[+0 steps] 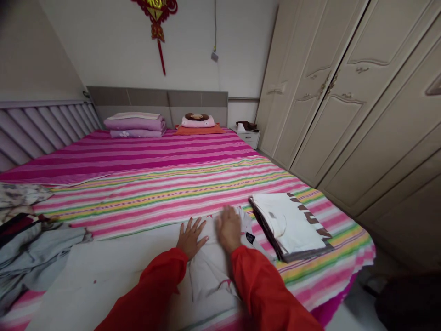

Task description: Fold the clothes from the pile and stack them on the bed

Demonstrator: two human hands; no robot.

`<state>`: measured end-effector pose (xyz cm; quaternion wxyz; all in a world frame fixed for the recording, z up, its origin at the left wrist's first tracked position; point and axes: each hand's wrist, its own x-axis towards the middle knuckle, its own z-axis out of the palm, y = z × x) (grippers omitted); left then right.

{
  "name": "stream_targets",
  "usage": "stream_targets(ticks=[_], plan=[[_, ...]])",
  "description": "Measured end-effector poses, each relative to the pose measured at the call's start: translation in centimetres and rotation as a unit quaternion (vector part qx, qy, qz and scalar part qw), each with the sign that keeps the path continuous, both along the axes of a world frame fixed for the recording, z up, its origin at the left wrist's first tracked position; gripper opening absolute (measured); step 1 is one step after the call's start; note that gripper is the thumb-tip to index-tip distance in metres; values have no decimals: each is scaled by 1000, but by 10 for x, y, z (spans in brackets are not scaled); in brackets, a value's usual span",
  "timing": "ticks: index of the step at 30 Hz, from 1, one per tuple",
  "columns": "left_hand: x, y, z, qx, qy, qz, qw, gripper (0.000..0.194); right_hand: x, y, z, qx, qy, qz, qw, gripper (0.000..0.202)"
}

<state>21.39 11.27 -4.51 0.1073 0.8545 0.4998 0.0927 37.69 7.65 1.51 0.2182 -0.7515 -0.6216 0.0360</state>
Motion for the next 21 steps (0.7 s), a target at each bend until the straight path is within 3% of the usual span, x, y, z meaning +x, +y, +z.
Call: stream_targets(ticks=[3,6,10,13,18,21], plan=[[-1,-1,-2,6,13,1,1000,58,-47,-13,-15,-39,39,171,984,53],[-4,-2,-5,12,13,4,1000,59,-56,-13,-30,-94,40,153,983,54],[-6,-1,-5,6,4,10,1000,67,-7,0,-37,-130,-13,44,990,55],[-7,0,0,-20,-2,17,1000,66,35,6,-34,-147,8,-5,989,54],[-10,-26,14,-79,-34,43,995,58,72,14,-24,-188,75,21,979,51],[1,-66,18,-31,-79,-62,994,73,79,17,-15,-200,104,57,973,58]])
